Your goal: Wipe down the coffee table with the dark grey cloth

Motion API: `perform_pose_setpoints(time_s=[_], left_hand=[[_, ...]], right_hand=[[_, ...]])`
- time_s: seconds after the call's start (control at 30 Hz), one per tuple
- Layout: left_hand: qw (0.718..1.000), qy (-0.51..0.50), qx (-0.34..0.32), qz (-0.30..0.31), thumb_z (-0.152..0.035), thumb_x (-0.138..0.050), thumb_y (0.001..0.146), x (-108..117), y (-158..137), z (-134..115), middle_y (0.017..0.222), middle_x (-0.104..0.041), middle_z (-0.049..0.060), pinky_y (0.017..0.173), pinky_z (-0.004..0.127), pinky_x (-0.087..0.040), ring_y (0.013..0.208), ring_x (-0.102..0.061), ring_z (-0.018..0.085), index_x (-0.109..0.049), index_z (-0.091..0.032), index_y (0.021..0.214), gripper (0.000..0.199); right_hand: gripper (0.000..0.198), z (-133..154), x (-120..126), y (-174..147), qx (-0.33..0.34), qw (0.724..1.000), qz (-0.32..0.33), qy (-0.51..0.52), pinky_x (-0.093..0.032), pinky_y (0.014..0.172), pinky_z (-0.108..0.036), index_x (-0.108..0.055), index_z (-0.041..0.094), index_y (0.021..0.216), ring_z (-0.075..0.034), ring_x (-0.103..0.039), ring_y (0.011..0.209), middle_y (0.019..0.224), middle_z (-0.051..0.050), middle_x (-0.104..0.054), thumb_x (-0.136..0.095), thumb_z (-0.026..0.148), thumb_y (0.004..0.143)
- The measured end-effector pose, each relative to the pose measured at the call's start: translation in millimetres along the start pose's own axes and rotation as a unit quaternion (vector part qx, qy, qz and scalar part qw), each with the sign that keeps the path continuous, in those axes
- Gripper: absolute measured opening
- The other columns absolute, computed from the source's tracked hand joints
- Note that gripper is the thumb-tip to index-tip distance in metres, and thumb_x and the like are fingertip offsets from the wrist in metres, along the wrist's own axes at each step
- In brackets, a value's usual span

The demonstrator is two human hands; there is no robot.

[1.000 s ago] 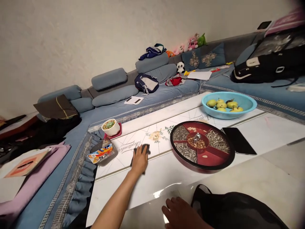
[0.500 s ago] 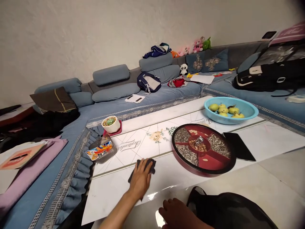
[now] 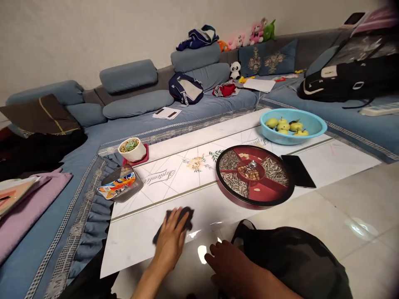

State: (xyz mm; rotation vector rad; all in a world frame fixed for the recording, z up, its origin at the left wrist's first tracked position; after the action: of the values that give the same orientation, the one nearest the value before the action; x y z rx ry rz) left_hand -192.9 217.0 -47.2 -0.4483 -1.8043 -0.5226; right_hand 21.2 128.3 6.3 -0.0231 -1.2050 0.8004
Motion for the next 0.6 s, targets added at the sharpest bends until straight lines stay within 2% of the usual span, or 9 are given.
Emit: perform_pose_setpoints(time_s=[0.07,0.1,0.17,0.23,0.3,0.37,0.43,0.5,0.6], left_hand=[[0.999,0.004,0.046,-0.023,-0.028,-0.044,0.111,12,-38,33,0.177,-0.038,0.000,0.131,0.057,-0.039,0.165,-0.034,0.028,-0.040,-0.041,0.168,0.059],[0.996,0.010,0.079,-0.039,-0.031,-0.044,0.111,17,-45,50,0.176,-0.040,0.003,0.129,0.057,-0.042,0.163,-0.037,0.029,-0.043,-0.039,0.167,0.056],[0.984,0.037,0.161,-0.073,-0.034,-0.042,0.112,23,-34,74,0.174,-0.043,0.011,0.127,0.062,-0.041,0.161,-0.040,0.035,-0.049,-0.029,0.165,0.054],[0.968,0.070,0.223,-0.096,-0.032,-0.040,0.111,20,1,73,0.170,-0.046,0.019,0.127,0.068,-0.037,0.160,-0.040,0.040,-0.053,-0.017,0.162,0.054],[0.965,0.084,0.229,-0.097,-0.029,-0.040,0.111,11,47,46,0.168,-0.047,0.023,0.129,0.069,-0.033,0.160,-0.040,0.042,-0.054,-0.012,0.160,0.054],[0.979,0.065,0.178,-0.077,-0.027,-0.040,0.111,-4,92,0,0.169,-0.048,0.021,0.131,0.068,-0.030,0.160,-0.040,0.041,-0.054,-0.013,0.161,0.053],[0.991,0.032,0.117,-0.055,-0.026,-0.042,0.110,-19,123,-50,0.170,-0.047,0.017,0.133,0.067,-0.027,0.161,-0.038,0.040,-0.053,-0.016,0.162,0.054],[0.996,0.003,0.079,-0.040,-0.025,-0.046,0.109,-32,136,-94,0.171,-0.047,0.016,0.134,0.067,-0.025,0.162,-0.036,0.039,-0.053,-0.017,0.162,0.054],[0.998,-0.028,0.049,-0.033,-0.024,-0.050,0.106,-43,122,-134,0.170,-0.048,0.016,0.133,0.067,-0.027,0.160,-0.039,0.039,-0.055,-0.018,0.161,0.055]], right_hand=[[0.035,0,5,-7,0.006,1.000,-0.005,0.003,-0.058,0.098,-0.052,-0.075,0.012,0.124,-0.039,-0.073,0.111,0.120,-0.019,-0.076,-0.074,0.032,0.095],[0.035,-1,7,-9,0.008,1.000,-0.006,0.003,-0.059,0.098,-0.051,-0.075,0.012,0.124,-0.038,-0.074,0.111,0.120,-0.019,-0.076,-0.074,0.033,0.096],[0.034,-2,10,-12,0.010,1.000,-0.002,-0.001,-0.059,0.098,-0.050,-0.075,0.012,0.123,-0.037,-0.074,0.110,0.119,-0.019,-0.076,-0.072,0.034,0.097],[0.035,-4,9,-13,0.008,1.000,0.005,-0.006,-0.059,0.097,-0.049,-0.074,0.012,0.123,-0.037,-0.074,0.110,0.118,-0.018,-0.076,-0.072,0.035,0.097],[0.036,-7,5,-11,0.003,1.000,0.011,-0.013,-0.059,0.096,-0.048,-0.075,0.012,0.123,-0.037,-0.074,0.110,0.118,-0.018,-0.076,-0.073,0.036,0.096],[0.038,-11,1,-8,-0.002,0.999,0.023,-0.022,-0.059,0.094,-0.047,-0.075,0.013,0.123,-0.037,-0.075,0.109,0.117,-0.018,-0.077,-0.073,0.039,0.095],[0.041,-14,-2,-5,-0.004,0.998,0.048,-0.028,-0.059,0.093,-0.047,-0.075,0.013,0.125,-0.037,-0.076,0.109,0.118,-0.019,-0.077,-0.072,0.042,0.096],[0.047,-14,-4,-3,0.001,0.996,0.086,-0.026,-0.058,0.092,-0.047,-0.075,0.014,0.131,-0.038,-0.076,0.112,0.122,-0.019,-0.077,-0.071,0.046,0.096],[0.055,-5,-9,-4,0.022,0.991,0.136,0.005,-0.057,0.093,-0.047,-0.073,0.019,0.139,-0.040,-0.074,0.117,0.130,-0.018,-0.076,-0.073,0.050,0.093]])
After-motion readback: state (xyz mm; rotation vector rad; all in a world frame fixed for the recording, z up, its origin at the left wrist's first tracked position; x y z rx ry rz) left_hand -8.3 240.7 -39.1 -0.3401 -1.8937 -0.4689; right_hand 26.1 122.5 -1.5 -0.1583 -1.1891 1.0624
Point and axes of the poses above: each hand's wrist, its own y-axis towards the middle knuckle, its own x-axis out of the back of the hand, z = x × y, the point moved 3 cm from there along y, towards the middle knuckle
